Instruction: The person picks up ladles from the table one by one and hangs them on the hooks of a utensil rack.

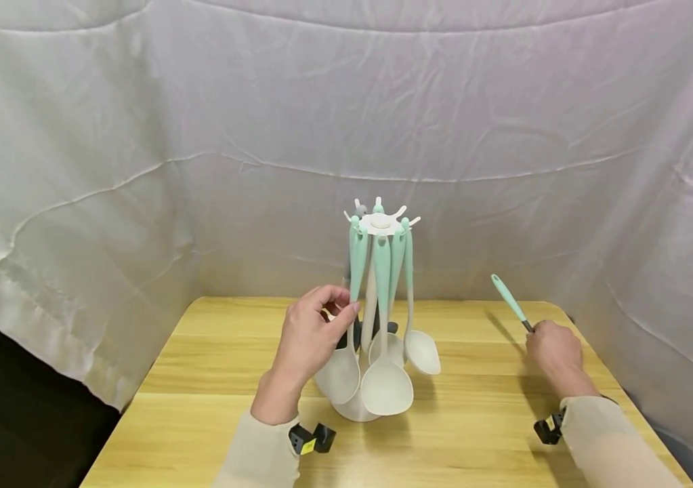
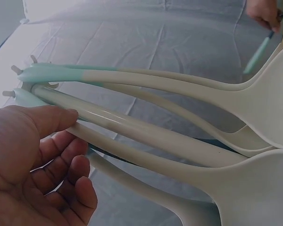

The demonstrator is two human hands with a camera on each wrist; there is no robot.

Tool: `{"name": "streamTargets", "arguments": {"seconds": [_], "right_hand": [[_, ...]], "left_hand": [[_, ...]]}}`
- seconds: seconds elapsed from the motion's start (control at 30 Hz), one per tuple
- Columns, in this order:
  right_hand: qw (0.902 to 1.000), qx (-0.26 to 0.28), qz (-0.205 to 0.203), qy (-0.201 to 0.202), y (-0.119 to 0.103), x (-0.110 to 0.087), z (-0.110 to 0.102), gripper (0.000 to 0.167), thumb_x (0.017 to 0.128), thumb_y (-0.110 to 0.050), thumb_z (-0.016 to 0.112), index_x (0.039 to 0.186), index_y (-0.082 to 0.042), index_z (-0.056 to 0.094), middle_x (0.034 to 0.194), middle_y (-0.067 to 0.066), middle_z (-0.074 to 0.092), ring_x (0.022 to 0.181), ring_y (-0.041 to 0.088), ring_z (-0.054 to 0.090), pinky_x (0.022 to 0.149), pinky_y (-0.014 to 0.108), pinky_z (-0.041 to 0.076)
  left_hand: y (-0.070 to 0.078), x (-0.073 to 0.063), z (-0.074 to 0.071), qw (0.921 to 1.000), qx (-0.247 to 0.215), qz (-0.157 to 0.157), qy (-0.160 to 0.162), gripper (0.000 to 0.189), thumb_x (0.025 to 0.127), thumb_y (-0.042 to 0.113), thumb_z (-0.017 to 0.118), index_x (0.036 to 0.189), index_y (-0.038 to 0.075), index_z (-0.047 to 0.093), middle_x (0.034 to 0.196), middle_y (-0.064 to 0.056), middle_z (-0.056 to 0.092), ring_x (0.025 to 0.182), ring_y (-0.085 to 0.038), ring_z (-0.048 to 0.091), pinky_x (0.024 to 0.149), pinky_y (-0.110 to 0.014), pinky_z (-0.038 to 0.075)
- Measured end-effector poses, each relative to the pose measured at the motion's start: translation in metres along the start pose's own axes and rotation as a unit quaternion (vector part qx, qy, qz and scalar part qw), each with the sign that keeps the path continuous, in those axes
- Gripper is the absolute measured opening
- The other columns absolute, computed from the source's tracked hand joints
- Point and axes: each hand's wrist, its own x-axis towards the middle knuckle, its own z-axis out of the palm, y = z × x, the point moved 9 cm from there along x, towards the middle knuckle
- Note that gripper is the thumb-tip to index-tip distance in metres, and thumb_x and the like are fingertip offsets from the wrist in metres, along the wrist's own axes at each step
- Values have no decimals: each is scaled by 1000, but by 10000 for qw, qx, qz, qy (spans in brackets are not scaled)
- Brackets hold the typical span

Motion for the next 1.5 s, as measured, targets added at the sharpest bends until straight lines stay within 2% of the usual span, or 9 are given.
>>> {"name": "streamTargets", "arguments": {"seconds": [0.13,0.23,0.4,0.53,0.73,0.9,1.2,1.37,1.5], "right_hand": [[9974,240,-431,522,-39,-9,-19,24,102,-14,63,106,5,75,89,25,73,71,44,64,59,54,49],[9915,570,-702,939,-70,-19,-37,25,105,-16,63,113,4,75,90,23,74,70,41,64,59,50,47],[9742,1276,-1005,1566,-113,-38,-68,25,106,-20,65,115,0,77,86,19,75,64,28,60,58,37,40],[9602,1795,-1097,1837,-138,-53,-85,25,104,-19,68,118,0,78,94,22,77,69,28,63,60,35,43],[9437,2417,-1217,1900,-168,-68,-96,21,103,-17,70,115,-3,80,84,15,75,66,19,60,59,29,46],[9331,2701,-1405,1916,-188,-77,-101,16,101,-13,73,111,-4,81,81,12,76,64,7,59,59,19,47],[9252,2790,-1650,1971,-206,-82,-108,16,99,-11,74,111,-3,82,84,12,77,66,6,60,60,16,48],[9212,2880,-1734,1958,-210,-81,-110,16,100,-10,73,111,-4,82,82,11,76,64,7,60,60,16,48],[9199,2908,-1797,1920,-214,-81,-111,17,100,-11,73,113,-4,82,85,11,77,66,7,61,61,16,49]], "left_hand": [[-1,0,0,10000,1,4,20,10,96,22,80,99,13,76,90,2,70,82,-13,63,70,-24,53],[-1,-1,1,10000,-9,10,46,11,96,23,80,100,13,76,91,2,70,82,-13,62,70,-24,53],[2,0,1,9999,13,84,61,11,96,23,80,99,13,76,90,1,70,82,-13,63,69,-24,53],[4,1,0,9999,41,118,58,12,96,23,79,99,13,75,91,1,70,83,-14,63,70,-25,53],[11,9,-8,9996,-187,124,182,16,99,26,77,105,12,75,93,1,68,84,-15,61,69,-25,52],[31,21,-23,9961,-620,420,460,17,100,22,76,110,9,74,96,-3,68,83,-17,60,68,-24,50],[72,43,-43,9858,-941,946,1019,18,99,24,76,109,9,75,95,-2,70,81,-13,62,68,-24,51],[83,48,-47,9836,-910,997,1200,16,97,22,79,106,8,76,93,-3,71,78,-13,61,67,-23,51],[86,48,-48,9844,-772,878,1317,14,96,21,80,101,8,77,91,-3,71,76,-13,61,65,-22,50]]}}
